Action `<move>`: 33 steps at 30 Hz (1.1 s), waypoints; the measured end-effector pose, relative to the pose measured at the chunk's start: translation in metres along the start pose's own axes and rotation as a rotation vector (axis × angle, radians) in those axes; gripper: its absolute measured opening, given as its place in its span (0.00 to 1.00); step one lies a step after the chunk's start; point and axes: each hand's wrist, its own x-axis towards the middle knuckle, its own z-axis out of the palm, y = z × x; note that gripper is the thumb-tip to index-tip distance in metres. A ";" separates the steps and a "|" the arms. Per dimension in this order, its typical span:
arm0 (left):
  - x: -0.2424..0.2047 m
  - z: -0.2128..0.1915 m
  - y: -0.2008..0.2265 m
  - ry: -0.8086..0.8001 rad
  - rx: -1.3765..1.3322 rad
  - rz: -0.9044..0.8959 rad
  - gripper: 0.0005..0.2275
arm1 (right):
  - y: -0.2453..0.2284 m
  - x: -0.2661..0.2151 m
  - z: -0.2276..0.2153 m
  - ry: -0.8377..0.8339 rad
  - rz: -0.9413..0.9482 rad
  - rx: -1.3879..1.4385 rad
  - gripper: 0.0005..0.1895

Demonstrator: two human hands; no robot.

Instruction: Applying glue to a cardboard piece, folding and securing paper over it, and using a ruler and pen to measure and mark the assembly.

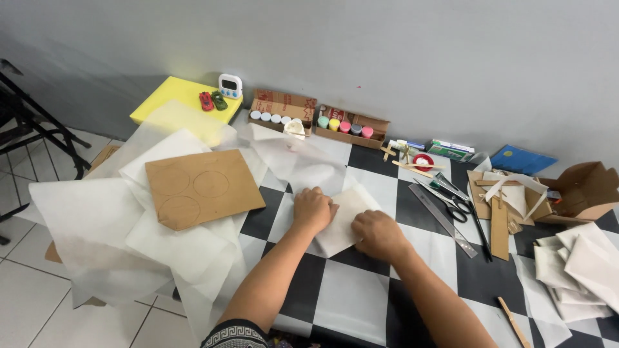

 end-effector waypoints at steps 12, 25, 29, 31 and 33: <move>-0.030 0.032 0.022 0.047 0.050 0.104 0.13 | 0.012 0.060 -0.041 -0.167 0.306 0.103 0.16; -0.028 -0.022 0.006 -0.215 0.278 0.050 0.13 | -0.039 0.019 -0.078 -0.621 0.350 0.020 0.33; -0.016 0.020 -0.012 -0.036 0.028 0.076 0.11 | -0.025 0.020 -0.082 -0.376 0.486 0.060 0.18; -0.013 0.035 -0.017 0.056 -0.020 0.147 0.17 | -0.019 0.020 -0.074 -0.265 0.495 0.052 0.19; -0.005 0.050 -0.024 0.140 0.006 0.171 0.18 | -0.017 0.019 -0.064 -0.397 0.525 0.101 0.33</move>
